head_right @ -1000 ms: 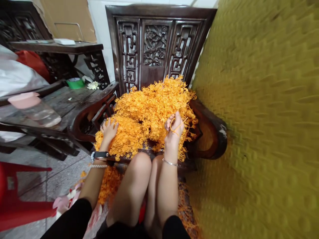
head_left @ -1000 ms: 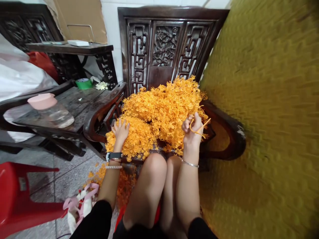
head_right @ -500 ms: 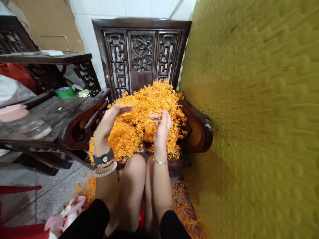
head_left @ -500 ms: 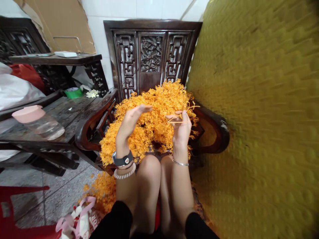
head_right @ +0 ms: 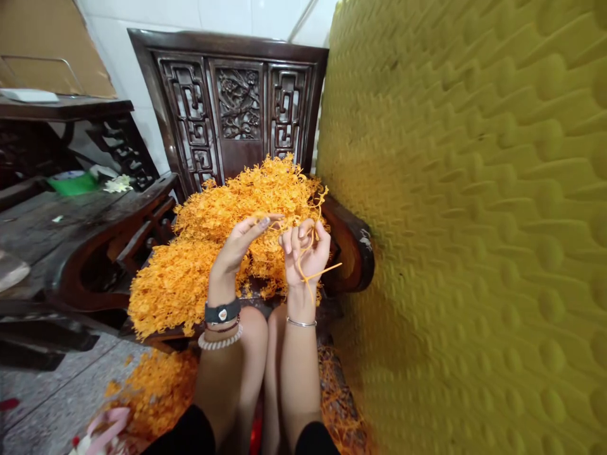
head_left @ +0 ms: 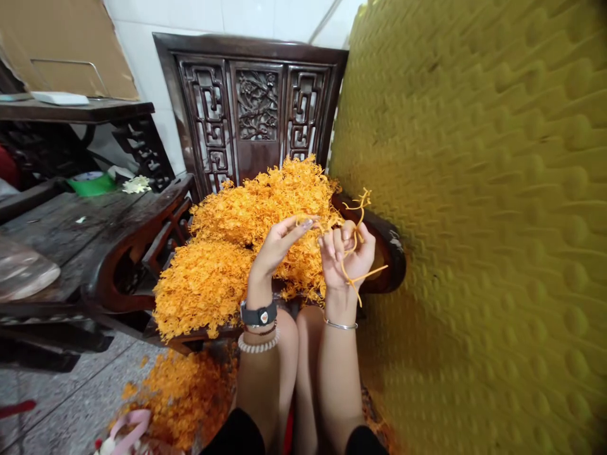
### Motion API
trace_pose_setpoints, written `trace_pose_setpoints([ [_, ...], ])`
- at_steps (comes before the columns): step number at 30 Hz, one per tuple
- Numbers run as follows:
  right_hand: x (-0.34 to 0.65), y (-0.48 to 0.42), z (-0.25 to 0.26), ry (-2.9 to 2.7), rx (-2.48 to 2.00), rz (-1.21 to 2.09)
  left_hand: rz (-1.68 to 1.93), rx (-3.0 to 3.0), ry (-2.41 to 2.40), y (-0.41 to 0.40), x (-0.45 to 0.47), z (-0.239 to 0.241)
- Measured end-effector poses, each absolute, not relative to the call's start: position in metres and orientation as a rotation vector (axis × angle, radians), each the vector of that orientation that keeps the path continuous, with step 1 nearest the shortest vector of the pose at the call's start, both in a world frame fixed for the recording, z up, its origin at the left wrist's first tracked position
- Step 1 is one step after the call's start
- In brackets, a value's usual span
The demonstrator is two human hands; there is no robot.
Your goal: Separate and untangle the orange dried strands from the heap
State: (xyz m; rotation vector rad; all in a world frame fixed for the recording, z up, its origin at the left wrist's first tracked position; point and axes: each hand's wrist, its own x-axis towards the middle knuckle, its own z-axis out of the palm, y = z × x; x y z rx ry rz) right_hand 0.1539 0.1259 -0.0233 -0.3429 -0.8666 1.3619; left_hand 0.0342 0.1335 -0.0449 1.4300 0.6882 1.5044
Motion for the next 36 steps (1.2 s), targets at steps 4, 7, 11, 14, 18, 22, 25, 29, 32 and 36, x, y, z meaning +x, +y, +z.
trace_pose_setpoints([
  [4, 0.159, 0.131, -0.030, -0.888, -0.352, 1.419, 1.499, 1.508, 0.670, 0.131, 0.031, -0.046],
  [7, 0.160, 0.135, -0.034, -0.909, -0.338, 1.511, 1.369, 1.618, 0.765, 0.126, 0.024, -0.049],
  [11, 0.162, 0.136, -0.036, -0.939, -0.355, 1.643, 1.311, 1.784, 0.757, 0.115, 0.016, -0.045],
  [14, 0.163, 0.135, -0.038, -0.938, -0.402, 1.706, 1.228, 1.863, 0.823, 0.112, 0.016, -0.041],
  [18, 0.161, 0.137, -0.041, -0.870, -0.415, 1.666, 1.252, 1.855, 0.949, 0.117, 0.026, -0.042],
  [22, 0.157, 0.139, -0.041, -0.852, -0.383, 1.474, 1.539, 1.520, 0.867, 0.125, 0.035, -0.043],
  [25, 0.157, 0.137, -0.040, -1.002, -0.460, 1.245, 1.703, 1.209, 0.887, 0.129, 0.036, -0.044],
  [29, 0.161, 0.127, -0.040, -1.442, -0.609, 1.198, 1.813, 1.113, 0.913, 0.132, 0.030, -0.046],
  [32, 0.161, 0.119, -0.042, -1.642, -0.836, 1.109, 1.834, 1.169, 0.943, 0.130, 0.026, -0.045],
  [36, 0.149, 0.116, -0.045, -1.690, -0.987, 0.845, 1.829, 1.197, 0.897, 0.126, 0.027, -0.041],
])
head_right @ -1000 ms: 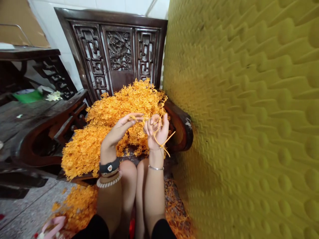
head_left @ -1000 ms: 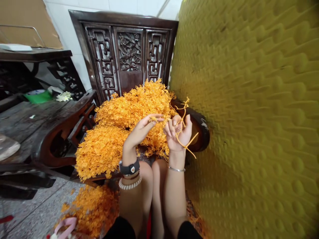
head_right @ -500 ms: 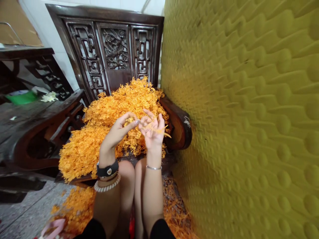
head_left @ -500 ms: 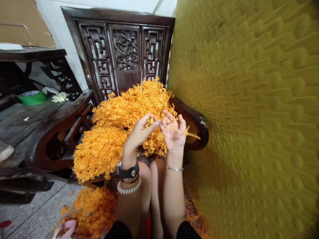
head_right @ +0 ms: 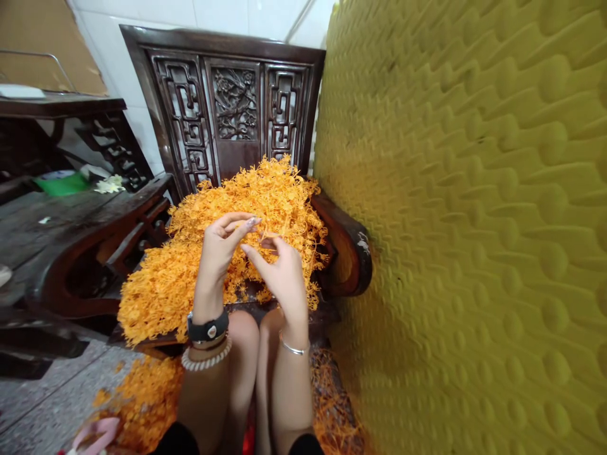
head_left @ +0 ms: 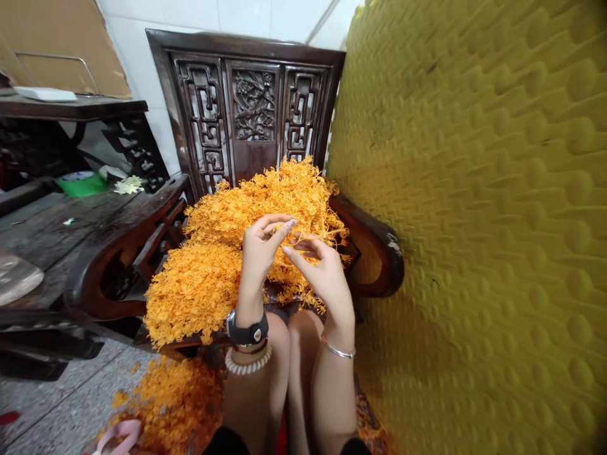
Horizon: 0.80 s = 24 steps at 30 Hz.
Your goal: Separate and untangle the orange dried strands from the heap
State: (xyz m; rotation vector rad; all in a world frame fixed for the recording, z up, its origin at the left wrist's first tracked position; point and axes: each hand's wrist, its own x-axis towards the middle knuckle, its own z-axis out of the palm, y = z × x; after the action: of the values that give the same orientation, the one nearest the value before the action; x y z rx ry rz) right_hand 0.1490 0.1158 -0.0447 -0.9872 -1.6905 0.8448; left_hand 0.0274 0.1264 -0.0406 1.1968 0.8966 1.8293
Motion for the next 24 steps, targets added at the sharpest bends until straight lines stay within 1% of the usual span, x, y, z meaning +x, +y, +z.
trace_pose_setpoints([
  [4, 0.136, 0.119, -0.047, -1.664, -0.885, 0.752, 1.800, 1.153, 0.859, 0.124, 0.030, -0.038],
  [8, 0.135, 0.119, -0.046, -1.475, -0.885, 0.751, 1.782, 1.216, 0.882, 0.125, 0.024, -0.041],
  [14, 0.149, 0.120, -0.042, -1.440, -0.834, 0.899, 1.530, 1.384, 0.940, 0.127, 0.012, -0.049],
  [20, 0.156, 0.128, -0.046, -1.438, -0.773, 0.873, 1.354, 1.391, 0.937, 0.128, 0.018, -0.052],
  [22, 0.156, 0.131, -0.048, -1.417, -0.785, 0.848, 1.356, 1.392, 0.890, 0.129, 0.021, -0.052],
  [24, 0.156, 0.132, -0.048, -1.317, -0.796, 0.813, 1.451, 1.303, 0.865, 0.131, 0.025, -0.051],
])
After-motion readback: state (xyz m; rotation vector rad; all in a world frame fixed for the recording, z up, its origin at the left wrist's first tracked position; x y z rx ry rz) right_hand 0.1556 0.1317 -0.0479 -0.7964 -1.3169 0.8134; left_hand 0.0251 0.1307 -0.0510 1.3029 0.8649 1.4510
